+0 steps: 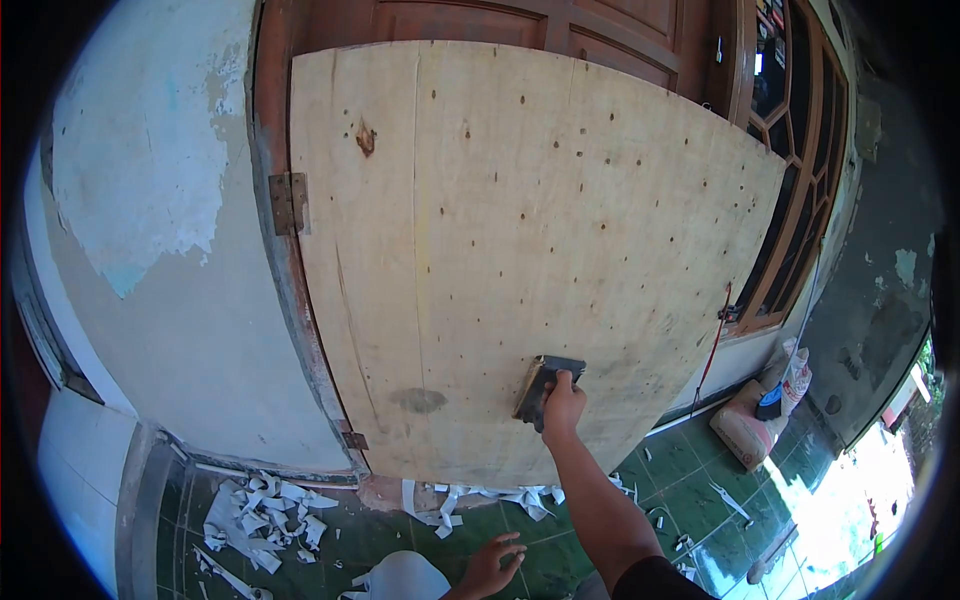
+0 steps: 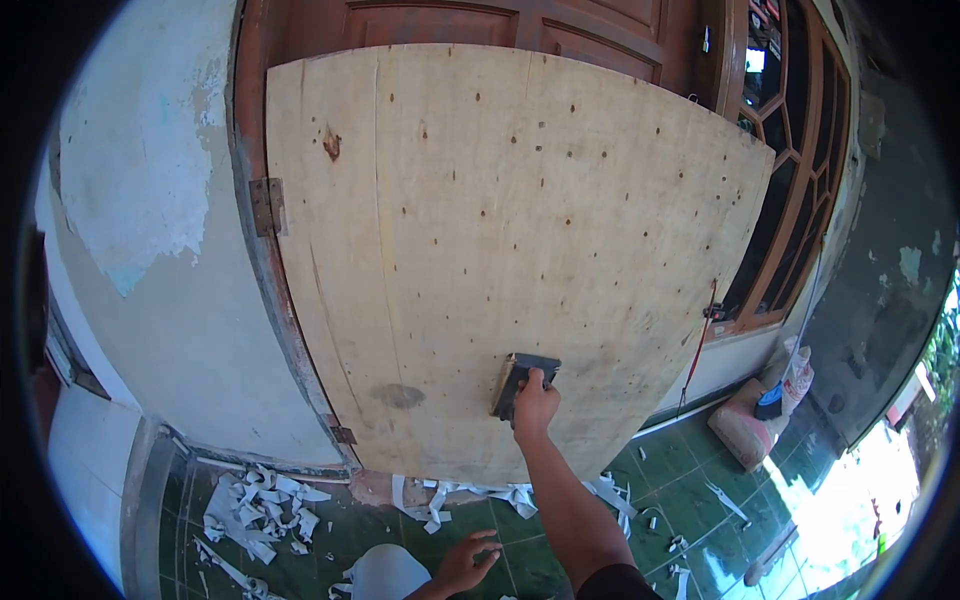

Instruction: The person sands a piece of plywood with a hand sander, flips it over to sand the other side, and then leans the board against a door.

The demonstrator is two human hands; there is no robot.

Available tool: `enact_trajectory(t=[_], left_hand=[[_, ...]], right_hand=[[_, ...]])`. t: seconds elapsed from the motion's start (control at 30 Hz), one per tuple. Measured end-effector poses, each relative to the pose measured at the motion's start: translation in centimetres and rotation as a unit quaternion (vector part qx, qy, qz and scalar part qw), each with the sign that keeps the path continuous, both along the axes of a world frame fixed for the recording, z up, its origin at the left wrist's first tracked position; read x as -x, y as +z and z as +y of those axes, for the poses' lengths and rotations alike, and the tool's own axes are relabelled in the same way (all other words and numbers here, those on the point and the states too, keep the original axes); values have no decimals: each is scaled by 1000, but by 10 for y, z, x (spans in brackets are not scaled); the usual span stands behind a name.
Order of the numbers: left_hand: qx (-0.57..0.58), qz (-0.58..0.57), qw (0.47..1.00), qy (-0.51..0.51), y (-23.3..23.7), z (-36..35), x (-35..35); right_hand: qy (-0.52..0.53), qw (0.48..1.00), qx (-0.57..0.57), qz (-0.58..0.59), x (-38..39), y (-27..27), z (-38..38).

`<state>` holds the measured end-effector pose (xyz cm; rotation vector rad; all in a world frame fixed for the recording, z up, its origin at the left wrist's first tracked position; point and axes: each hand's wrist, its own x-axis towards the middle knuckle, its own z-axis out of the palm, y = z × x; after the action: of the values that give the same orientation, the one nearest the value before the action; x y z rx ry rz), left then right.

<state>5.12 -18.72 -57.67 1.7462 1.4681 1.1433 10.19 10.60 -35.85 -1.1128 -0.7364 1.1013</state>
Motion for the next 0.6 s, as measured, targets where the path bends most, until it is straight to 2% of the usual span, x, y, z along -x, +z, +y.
enact_trajectory(t=[0.07, 0.13, 0.17, 0.2, 0.27, 0.3, 0.33, 0.43, 0.47, 0.5, 0.53, 0.6], left_hand=[[89, 21, 995, -44, -35, -15, 2], [98, -20, 995, -12, 5, -31, 19], [98, -44, 994, 6, 21, -30, 21], [71, -70, 995, 25, 18, -26, 21], [19, -117, 991, 66, 4, -17, 25], [18, -115, 992, 56, 4, -10, 29], [0, -104, 993, 62, 17, -3, 30], [-59, -89, 991, 82, 74, 36, 35], [-77, -94, 988, 93, 91, 46, 39], [-96, -97, 985, 104, 110, 59, 44], [-118, -100, 981, 117, 128, 68, 50], [-160, -103, 971, 145, 161, 85, 66]], right_hand=[[4, 997, 37, 68, 10, 26, -9], [24, 998, -41, 33, 16, 89, -16], [22, 997, -73, 28, 16, 133, -18], [23, 994, -108, 23, 16, 166, -19], [35, 991, -126, 22, 25, 183, -20], [39, 990, -134, 26, 30, 184, -22], [55, 993, -103, 21, 35, 161, -26], [123, 992, -11, -36, 46, 28, -23], [147, 988, 46, -30, 49, 12, -32], [165, 983, 77, -17, 49, 5, -31], [177, 982, 58, -11, 50, 13, -29], [201, 979, 23, 2, 58, 58, -31]])
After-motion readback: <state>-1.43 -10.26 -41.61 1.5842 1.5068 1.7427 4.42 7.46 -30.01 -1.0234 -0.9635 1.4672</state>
